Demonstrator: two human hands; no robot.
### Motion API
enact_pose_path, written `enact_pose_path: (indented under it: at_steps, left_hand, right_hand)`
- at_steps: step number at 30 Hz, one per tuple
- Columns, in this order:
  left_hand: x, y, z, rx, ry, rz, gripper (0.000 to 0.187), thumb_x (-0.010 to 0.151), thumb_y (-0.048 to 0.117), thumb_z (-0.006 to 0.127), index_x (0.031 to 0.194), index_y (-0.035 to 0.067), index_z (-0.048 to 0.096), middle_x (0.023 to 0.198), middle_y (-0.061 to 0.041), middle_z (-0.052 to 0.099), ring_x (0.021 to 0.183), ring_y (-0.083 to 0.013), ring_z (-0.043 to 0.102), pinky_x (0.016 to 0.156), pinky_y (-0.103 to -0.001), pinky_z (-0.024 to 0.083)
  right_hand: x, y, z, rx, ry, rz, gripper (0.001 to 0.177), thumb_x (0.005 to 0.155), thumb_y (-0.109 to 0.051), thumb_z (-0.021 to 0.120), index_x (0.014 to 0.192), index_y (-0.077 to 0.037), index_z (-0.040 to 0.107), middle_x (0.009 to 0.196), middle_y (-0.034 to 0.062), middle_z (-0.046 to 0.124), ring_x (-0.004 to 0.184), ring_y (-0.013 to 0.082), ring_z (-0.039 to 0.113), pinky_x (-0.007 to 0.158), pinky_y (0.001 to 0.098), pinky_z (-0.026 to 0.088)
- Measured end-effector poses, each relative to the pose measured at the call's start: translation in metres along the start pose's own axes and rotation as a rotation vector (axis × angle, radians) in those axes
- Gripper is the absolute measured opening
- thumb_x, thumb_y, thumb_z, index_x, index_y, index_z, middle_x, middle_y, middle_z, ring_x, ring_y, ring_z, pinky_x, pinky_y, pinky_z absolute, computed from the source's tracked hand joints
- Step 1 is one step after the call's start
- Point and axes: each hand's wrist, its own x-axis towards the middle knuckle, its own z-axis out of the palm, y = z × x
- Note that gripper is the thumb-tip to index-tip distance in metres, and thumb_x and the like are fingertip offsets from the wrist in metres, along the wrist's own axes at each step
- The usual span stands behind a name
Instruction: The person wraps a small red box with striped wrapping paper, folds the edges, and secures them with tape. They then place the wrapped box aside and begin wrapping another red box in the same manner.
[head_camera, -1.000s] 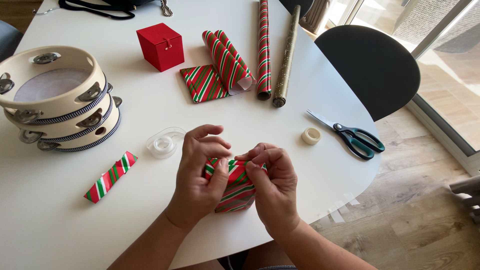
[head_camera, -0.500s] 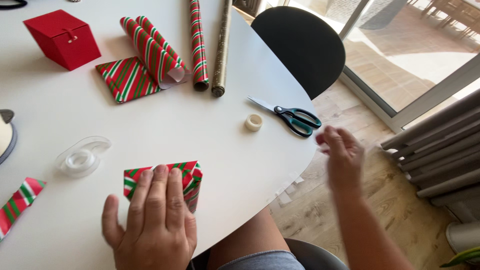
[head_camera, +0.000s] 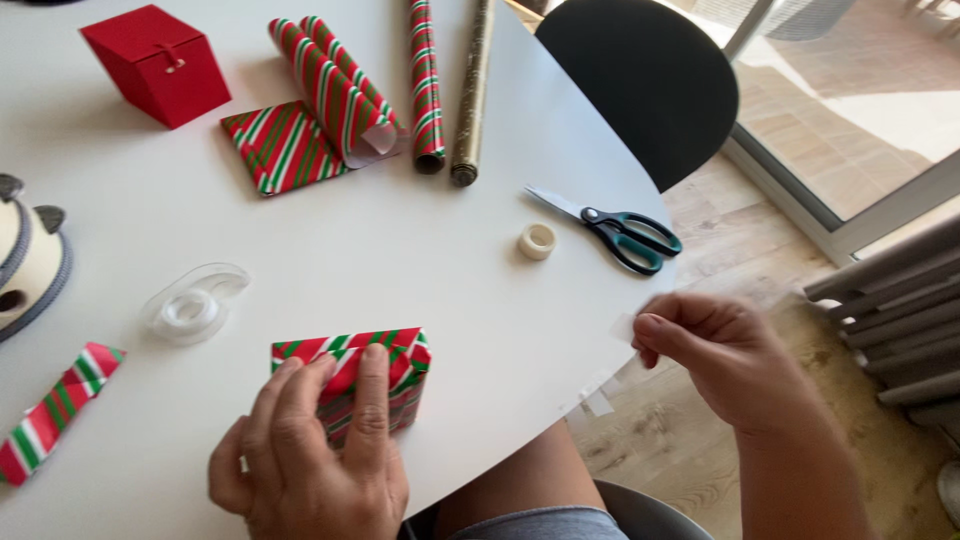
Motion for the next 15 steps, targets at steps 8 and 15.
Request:
enact_pose_path:
  at_steps: [8,15]
  left_hand:
    - [-0.004,-0.005,0.001,-0.015,-0.095,0.016,0.054,0.091,0.015,0.073,0.142,0.028,0.062,0.13,-0.004,0.062,0.125,-0.0225,0.059,0.099,-0.046,0.034]
    - [-0.01,-0.011,0.004,-0.01,-0.1,0.057,0.048,0.099,0.02,0.073,0.145,0.029,0.061,0.133,-0.003,0.061,0.128,-0.0185,0.057,0.097,-0.042,0.033]
  right_hand:
    - [0.068,-0.104,0.14,-0.257,-0.594,-0.315,0.03,0.099,-0.028,0.066,0.093,0.0,0.074,0.098,0.0062,0.063,0.089,0.0157,0.062,0.079,0.0296,0.052]
    - [0.073,-0.115,0.171,-0.426,-0.457,0.049,0.032,0.085,-0.034,0.073,0.087,-0.003,0.078,0.088,0.0042,0.071,0.078,0.0134,0.067,0.068,0.0296,0.055]
